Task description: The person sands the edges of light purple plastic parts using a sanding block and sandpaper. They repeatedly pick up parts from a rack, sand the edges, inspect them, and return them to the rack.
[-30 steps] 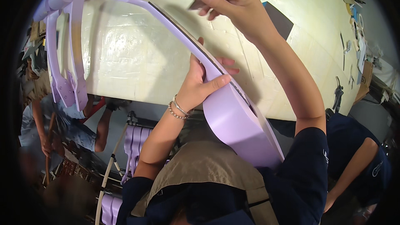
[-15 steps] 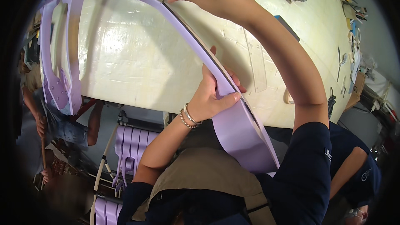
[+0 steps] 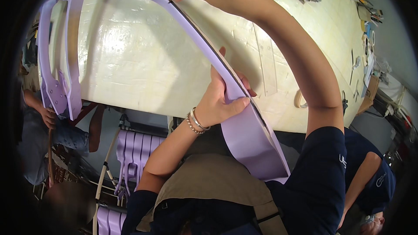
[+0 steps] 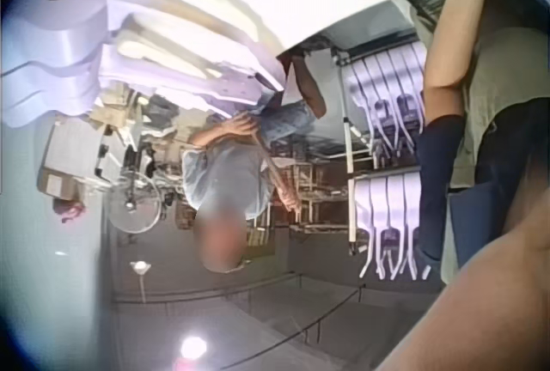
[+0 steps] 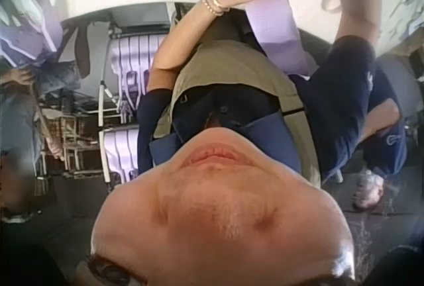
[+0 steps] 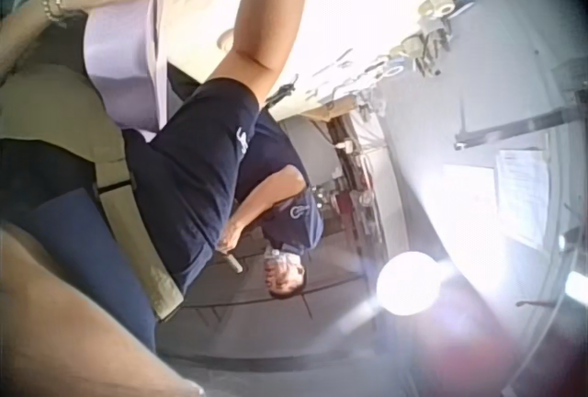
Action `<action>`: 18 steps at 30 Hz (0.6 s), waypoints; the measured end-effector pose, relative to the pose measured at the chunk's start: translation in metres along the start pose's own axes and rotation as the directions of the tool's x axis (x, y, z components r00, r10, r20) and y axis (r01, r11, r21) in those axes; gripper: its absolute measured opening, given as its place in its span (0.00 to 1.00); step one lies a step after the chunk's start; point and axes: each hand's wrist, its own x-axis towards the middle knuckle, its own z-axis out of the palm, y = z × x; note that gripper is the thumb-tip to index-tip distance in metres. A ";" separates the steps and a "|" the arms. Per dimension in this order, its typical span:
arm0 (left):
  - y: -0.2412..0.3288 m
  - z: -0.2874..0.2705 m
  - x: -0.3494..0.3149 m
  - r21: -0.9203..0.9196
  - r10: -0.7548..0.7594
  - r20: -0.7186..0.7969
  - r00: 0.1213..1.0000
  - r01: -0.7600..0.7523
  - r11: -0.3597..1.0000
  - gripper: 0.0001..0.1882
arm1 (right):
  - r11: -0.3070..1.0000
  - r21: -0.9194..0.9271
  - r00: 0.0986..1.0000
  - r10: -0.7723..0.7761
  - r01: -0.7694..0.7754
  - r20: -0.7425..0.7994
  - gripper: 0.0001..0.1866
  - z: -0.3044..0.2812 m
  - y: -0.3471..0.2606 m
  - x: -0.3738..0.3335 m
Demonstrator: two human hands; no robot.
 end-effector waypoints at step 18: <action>0.002 0.002 0.001 -0.027 -0.007 -0.012 1.000 0.007 1.000 0.54 | 1.000 0.013 1.000 -0.009 0.009 0.016 0.05 -0.001 -0.001 0.000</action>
